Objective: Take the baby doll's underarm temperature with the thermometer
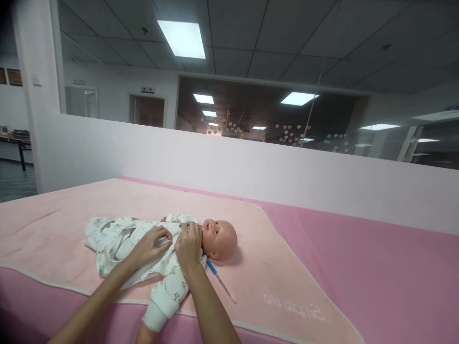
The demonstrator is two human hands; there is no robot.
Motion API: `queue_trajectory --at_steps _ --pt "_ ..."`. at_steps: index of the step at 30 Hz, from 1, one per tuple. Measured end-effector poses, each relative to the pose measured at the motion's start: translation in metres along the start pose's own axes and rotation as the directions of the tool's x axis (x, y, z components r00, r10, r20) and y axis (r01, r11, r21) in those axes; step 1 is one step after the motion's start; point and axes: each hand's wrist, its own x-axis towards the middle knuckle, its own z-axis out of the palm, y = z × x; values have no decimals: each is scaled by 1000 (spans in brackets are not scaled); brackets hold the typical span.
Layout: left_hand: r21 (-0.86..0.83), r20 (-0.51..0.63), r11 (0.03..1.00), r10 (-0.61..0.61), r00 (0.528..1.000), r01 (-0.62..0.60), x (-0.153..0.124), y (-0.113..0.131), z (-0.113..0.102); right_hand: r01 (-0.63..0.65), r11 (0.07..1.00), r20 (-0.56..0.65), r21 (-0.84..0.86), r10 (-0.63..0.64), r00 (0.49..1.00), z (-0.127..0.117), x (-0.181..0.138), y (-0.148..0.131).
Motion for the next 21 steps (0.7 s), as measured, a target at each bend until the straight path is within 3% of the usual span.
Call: queue_trajectory --at_steps 2,4,6,10,15,21 --pt "63 2 998 -5 1000 5 -4 -5 -6 175 983 71 60 -179 981 1 0 -6" --pt "76 -14 997 -33 999 34 -10 -14 -14 350 924 166 157 -374 913 4 0 -14" --pt "14 -25 998 -68 997 68 -16 -23 -22 405 887 237 222 -451 860 8 0 -22" --pt "-189 -4 973 -138 990 135 -28 -30 -34 292 926 294 239 -356 887 14 3 -32" --pt "-298 53 932 -198 979 205 -32 -30 -40 197 954 327 226 -265 907 14 5 -34" --pt "-341 111 909 -215 970 240 -33 -38 -41 281 945 378 165 -324 867 10 3 -36"
